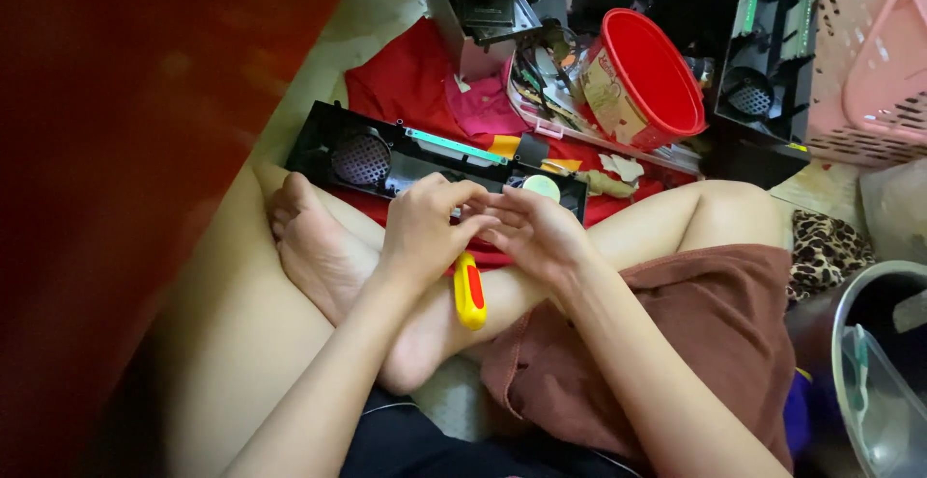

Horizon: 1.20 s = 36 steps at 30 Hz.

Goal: The person sits on the floor with a black plastic appliance housing across their legs and uses a yellow-handled screwdriver to unscrew and pry components out of the housing. They reposition the housing, remove small parts, and near the end hold a wooden ruler against the device while continuing to work on it.

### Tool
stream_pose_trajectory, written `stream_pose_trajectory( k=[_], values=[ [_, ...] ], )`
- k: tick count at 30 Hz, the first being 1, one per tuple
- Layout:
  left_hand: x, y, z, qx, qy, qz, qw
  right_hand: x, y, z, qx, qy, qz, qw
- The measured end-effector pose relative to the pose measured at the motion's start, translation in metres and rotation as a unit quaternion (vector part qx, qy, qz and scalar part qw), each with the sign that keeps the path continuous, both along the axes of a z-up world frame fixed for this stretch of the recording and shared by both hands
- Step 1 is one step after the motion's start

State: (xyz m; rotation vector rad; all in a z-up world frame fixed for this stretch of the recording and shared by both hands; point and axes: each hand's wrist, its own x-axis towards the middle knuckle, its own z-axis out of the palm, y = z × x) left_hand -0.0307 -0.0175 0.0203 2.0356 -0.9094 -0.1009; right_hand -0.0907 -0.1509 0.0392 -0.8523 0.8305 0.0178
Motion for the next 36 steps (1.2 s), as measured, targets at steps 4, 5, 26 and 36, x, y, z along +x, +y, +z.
stream_pose_trajectory(
  k=[4, 5, 26, 36],
  values=[
    [0.0, -0.002, 0.001, -0.036, -0.014, -0.018, 0.999, -0.008, -0.006, 0.004, 0.011, 0.011, -0.013, 1.0],
    [0.002, -0.004, -0.003, -0.029, -0.015, -0.002, 0.999, -0.011, -0.011, 0.002, 0.038, -0.007, -0.036, 0.999],
    [0.019, -0.031, -0.066, 0.228, -0.062, 0.005, 0.972, -0.027, -0.115, 0.007, -0.743, -0.024, 0.12, 0.658],
    [0.034, -0.041, -0.084, 0.273, -0.082, -0.008, 0.959, -0.047, 0.041, 0.038, -0.585, -0.079, 0.471, 0.656]
  ],
)
